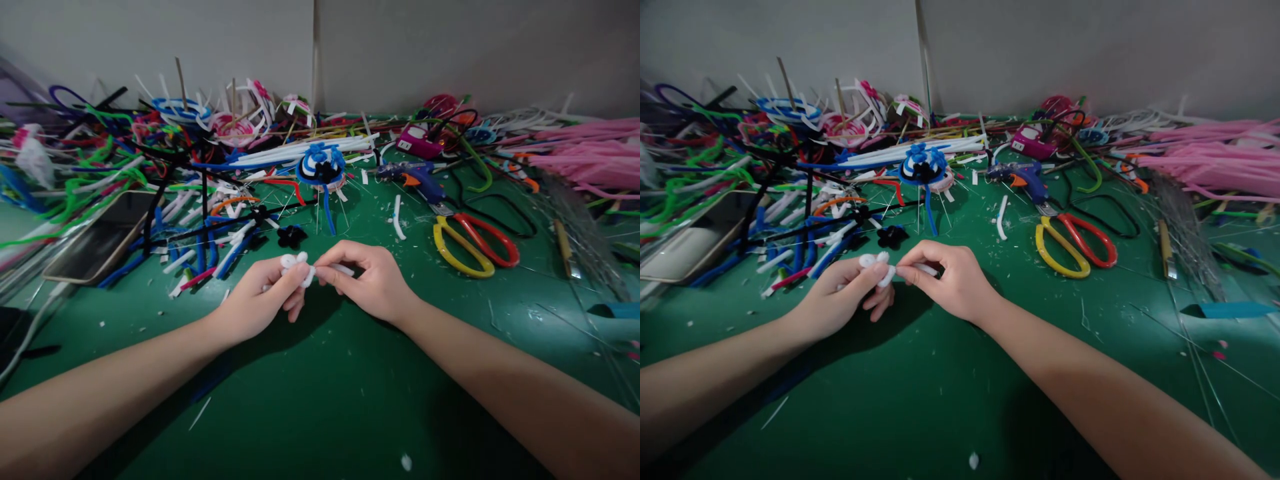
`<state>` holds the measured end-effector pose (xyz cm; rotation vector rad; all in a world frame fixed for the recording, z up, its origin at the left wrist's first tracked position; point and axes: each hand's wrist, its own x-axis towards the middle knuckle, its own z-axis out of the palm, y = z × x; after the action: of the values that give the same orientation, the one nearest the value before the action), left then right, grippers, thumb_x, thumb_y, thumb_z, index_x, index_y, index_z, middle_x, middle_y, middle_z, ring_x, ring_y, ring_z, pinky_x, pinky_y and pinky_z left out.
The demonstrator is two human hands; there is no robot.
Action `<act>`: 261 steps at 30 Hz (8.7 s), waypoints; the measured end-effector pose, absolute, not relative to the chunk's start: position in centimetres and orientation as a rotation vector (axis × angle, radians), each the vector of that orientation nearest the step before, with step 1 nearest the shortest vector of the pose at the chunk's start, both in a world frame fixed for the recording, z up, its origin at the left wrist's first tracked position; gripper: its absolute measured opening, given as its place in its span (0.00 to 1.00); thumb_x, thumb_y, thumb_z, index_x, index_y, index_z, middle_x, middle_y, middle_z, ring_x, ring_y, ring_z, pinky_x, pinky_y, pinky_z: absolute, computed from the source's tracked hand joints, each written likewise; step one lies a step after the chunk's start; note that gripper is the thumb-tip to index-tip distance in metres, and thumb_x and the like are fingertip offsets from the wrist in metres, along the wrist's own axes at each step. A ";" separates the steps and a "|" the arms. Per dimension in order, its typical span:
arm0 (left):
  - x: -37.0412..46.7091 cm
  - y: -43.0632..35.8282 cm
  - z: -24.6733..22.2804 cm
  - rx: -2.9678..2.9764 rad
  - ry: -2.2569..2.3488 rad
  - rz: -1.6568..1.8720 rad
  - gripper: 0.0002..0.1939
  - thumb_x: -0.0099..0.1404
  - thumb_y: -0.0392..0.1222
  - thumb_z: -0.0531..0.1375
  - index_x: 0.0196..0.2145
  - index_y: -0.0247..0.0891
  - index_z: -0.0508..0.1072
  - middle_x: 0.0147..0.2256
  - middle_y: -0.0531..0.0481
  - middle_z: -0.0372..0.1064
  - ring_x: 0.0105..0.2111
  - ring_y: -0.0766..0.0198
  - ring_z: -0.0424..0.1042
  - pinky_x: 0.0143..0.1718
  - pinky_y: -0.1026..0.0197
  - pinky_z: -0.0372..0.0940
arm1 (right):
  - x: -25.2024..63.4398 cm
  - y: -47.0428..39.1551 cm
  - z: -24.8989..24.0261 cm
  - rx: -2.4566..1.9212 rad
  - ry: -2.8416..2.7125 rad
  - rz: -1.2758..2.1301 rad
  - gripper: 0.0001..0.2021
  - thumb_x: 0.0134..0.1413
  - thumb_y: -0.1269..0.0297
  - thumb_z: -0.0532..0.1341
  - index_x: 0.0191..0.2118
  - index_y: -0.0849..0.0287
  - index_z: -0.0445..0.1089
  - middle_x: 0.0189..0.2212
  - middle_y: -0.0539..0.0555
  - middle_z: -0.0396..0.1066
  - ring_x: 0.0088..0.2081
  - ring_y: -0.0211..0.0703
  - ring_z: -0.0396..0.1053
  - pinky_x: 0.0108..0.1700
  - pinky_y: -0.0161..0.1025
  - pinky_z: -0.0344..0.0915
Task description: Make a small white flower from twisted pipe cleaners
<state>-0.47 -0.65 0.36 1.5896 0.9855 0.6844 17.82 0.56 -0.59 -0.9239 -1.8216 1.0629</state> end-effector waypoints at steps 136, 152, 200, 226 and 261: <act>-0.6 -0.3 -0.6 1.333 0.929 0.841 0.15 0.68 0.43 0.52 0.24 0.37 0.64 0.14 0.61 0.53 0.13 0.72 0.61 0.25 0.62 0.64 | 17.8 0.1 -1.1 -0.945 -2.021 0.709 0.12 0.58 0.65 0.58 0.48 0.61 0.68 0.19 0.44 0.70 0.20 0.31 0.64 0.28 0.29 0.61; -0.5 -0.5 -0.4 1.292 0.947 0.839 0.13 0.69 0.43 0.52 0.27 0.37 0.66 0.15 0.61 0.54 0.14 0.73 0.61 0.26 0.64 0.64 | 17.8 0.2 -0.8 -0.831 -1.998 0.679 0.10 0.58 0.73 0.56 0.42 0.62 0.72 0.32 0.49 0.76 0.23 0.29 0.66 0.29 0.28 0.62; -0.9 -0.3 -0.1 1.515 0.858 0.716 0.16 0.66 0.38 0.50 0.20 0.39 0.60 0.13 0.61 0.52 0.14 0.68 0.66 0.22 0.63 0.60 | 17.9 0.2 -1.3 -0.806 -2.164 0.688 0.12 0.61 0.65 0.56 0.48 0.61 0.65 0.22 0.44 0.69 0.22 0.30 0.65 0.27 0.28 0.58; -0.7 -0.4 -0.1 1.485 0.883 0.701 0.15 0.68 0.39 0.49 0.23 0.38 0.61 0.15 0.61 0.51 0.16 0.68 0.67 0.23 0.63 0.61 | 17.9 0.1 -1.2 -0.834 -2.143 0.711 0.11 0.60 0.64 0.56 0.48 0.60 0.65 0.22 0.44 0.68 0.22 0.30 0.65 0.26 0.28 0.58; -0.8 -0.4 -0.1 1.484 0.880 0.700 0.14 0.68 0.40 0.49 0.24 0.38 0.61 0.15 0.61 0.51 0.15 0.69 0.66 0.21 0.64 0.60 | 18.0 0.2 -1.2 -0.838 -2.165 0.753 0.12 0.61 0.63 0.55 0.48 0.60 0.64 0.20 0.44 0.66 0.21 0.30 0.62 0.25 0.29 0.56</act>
<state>-0.78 -0.44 -0.12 1.4842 0.8796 0.7003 17.98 0.18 -1.24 -0.8377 -2.1651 0.7533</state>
